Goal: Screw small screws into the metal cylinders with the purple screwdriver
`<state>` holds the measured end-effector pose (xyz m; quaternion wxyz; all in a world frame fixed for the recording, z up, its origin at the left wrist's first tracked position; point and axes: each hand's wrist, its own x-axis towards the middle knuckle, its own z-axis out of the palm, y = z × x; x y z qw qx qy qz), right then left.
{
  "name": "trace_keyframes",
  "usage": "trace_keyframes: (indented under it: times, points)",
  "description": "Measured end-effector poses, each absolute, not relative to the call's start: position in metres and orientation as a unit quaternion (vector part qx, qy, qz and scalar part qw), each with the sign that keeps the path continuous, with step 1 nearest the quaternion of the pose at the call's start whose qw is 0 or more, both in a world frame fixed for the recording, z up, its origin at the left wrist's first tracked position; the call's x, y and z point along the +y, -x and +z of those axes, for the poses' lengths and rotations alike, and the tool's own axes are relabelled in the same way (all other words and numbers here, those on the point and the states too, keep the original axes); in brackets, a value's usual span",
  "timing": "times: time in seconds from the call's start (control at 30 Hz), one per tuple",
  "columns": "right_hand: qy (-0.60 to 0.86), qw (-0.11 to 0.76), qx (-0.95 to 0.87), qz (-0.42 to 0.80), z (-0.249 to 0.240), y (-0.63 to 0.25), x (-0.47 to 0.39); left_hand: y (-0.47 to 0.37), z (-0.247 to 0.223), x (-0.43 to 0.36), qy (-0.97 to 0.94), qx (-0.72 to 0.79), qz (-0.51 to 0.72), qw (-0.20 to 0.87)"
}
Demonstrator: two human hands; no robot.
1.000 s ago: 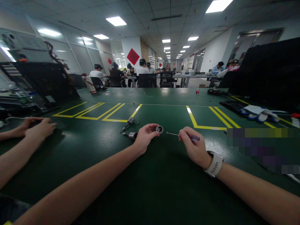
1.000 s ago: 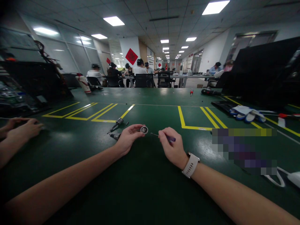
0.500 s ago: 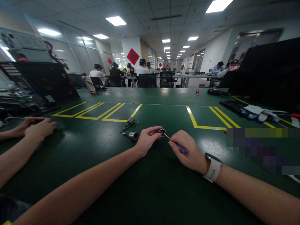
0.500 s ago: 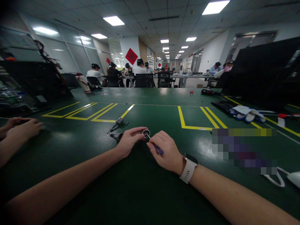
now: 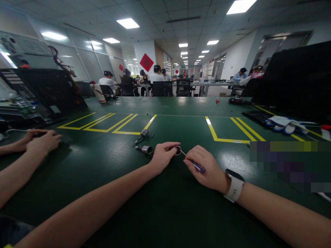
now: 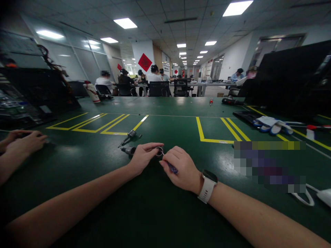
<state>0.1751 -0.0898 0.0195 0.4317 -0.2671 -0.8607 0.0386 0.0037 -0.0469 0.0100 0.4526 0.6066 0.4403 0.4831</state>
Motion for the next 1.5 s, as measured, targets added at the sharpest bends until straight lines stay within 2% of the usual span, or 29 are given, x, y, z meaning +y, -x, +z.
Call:
trace_keyframes:
  times: [0.4, 0.7, 1.0, 1.2, 1.5]
  points:
    - [0.271, 0.422, -0.864, 0.035, 0.0212, -0.1751, -0.091, -0.0019, 0.0084, -0.0453, -0.631, 0.445, 0.473, 0.425]
    - [0.31, 0.381, -0.87, 0.029, 0.0196, -0.1725, -0.0899, -0.0037, 0.0055, -0.0413, -0.59, 0.432, 0.495, 0.469]
    - [0.262, 0.429, -0.864, 0.033, 0.0172, -0.1756, -0.091, -0.0056, 0.007, -0.0426, -0.579, 0.449, 0.502, 0.459]
    - [0.288, 0.386, -0.875, 0.039, 0.0177, -0.1735, -0.0917, -0.0041, 0.0041, -0.0415, -0.585, 0.447, 0.504, 0.452]
    - [0.295, 0.372, -0.88, -0.003, 0.0191, -0.172, -0.0933, -0.004, 0.0038, -0.042, -0.583, 0.439, 0.509, 0.456]
